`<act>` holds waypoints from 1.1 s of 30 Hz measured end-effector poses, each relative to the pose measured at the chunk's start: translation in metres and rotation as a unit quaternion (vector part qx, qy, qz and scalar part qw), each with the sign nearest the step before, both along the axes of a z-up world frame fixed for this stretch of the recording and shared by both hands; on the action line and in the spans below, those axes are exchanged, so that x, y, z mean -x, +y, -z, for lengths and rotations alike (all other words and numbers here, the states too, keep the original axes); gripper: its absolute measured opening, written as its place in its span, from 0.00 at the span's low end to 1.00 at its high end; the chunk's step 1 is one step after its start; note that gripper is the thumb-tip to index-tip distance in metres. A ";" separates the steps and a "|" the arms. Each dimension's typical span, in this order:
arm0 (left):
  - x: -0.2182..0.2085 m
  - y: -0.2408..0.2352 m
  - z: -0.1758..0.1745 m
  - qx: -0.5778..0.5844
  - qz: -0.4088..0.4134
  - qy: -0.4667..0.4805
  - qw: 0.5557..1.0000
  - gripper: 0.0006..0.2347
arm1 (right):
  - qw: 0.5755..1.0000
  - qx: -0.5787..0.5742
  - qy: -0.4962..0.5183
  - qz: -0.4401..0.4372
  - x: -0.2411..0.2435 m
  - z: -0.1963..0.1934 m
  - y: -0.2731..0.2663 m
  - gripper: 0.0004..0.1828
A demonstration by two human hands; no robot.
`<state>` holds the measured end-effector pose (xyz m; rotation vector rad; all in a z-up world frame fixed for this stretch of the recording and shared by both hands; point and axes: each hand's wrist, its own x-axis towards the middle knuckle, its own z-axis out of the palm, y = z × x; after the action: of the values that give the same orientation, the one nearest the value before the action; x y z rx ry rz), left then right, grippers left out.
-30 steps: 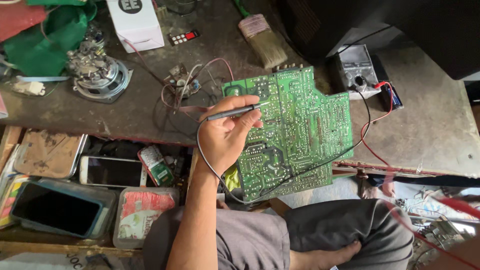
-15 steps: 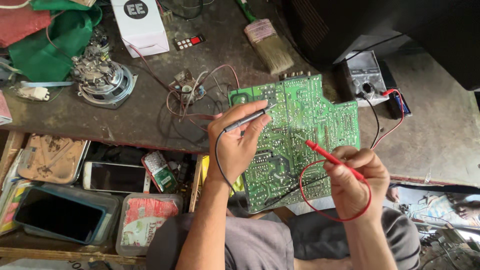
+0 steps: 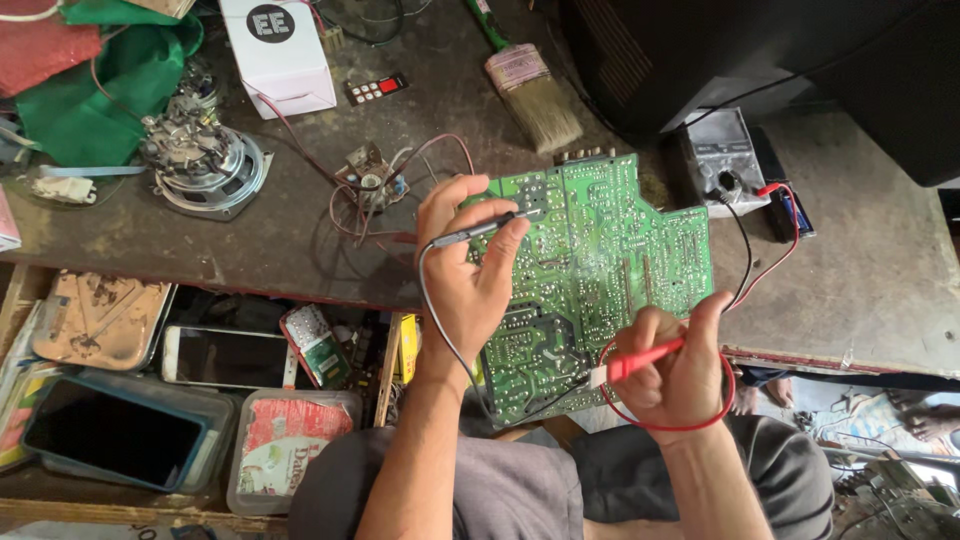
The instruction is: The person tests a green circuit board with a multimeter, then uses a soldering iron to reflow solder joints on the board. They continue testing with the multimeter afterward.
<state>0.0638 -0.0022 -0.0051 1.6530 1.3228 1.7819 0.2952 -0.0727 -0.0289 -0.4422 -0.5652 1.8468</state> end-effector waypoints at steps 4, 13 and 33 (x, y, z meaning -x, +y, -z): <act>-0.005 0.004 0.008 0.003 -0.001 0.018 1.000 0.09 | 0.965 0.140 -0.101 0.198 0.004 -0.012 0.007 0.42; -0.012 0.010 0.019 0.007 0.012 0.040 0.999 0.10 | 0.882 -0.184 -0.257 0.350 0.012 0.001 0.036 0.08; -0.016 0.007 0.016 0.004 0.002 0.087 0.996 0.10 | 0.626 -0.294 -0.610 0.387 0.040 -0.006 0.038 0.05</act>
<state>0.0794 0.0049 -0.0216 1.8404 1.3976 1.6589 0.2553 -0.0345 -0.0230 -1.2373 -1.5138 0.2173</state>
